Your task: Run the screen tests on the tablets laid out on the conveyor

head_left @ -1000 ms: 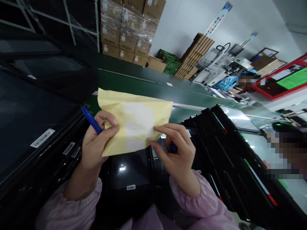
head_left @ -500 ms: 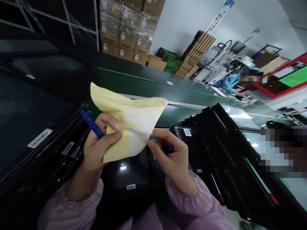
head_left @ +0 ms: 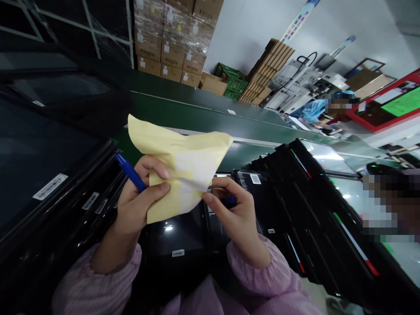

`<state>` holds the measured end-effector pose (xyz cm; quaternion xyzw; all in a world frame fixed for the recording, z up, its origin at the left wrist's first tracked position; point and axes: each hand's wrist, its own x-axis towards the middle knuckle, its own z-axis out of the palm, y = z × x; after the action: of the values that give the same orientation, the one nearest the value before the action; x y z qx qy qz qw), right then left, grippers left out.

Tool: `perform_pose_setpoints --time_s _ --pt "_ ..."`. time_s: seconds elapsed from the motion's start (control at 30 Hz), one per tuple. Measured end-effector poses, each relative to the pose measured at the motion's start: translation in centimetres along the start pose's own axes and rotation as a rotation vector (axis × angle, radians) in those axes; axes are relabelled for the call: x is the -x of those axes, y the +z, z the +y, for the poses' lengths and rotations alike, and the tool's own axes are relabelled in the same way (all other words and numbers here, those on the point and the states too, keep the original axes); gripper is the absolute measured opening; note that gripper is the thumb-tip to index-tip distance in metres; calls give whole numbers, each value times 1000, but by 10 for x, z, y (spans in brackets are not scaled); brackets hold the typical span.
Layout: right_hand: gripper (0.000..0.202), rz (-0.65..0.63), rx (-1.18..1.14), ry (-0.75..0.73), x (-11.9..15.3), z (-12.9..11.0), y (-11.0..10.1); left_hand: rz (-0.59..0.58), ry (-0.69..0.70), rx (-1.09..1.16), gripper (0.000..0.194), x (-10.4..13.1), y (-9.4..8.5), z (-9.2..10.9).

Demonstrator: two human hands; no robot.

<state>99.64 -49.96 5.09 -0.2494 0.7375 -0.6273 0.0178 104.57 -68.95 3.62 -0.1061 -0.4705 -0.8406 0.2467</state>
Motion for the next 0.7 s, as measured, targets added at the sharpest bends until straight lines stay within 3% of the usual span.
perform_pose_setpoints --time_s 0.2,0.4,0.7 --pt "3 25 -96 0 -2 -1 0 -29 -21 53 19 -1 3 1" --pt "6 38 -106 -25 -4 -2 3 20 -49 11 18 -1 3 0" --pt "6 80 10 -116 0 1 2 4 -86 69 18 -2 2 2"
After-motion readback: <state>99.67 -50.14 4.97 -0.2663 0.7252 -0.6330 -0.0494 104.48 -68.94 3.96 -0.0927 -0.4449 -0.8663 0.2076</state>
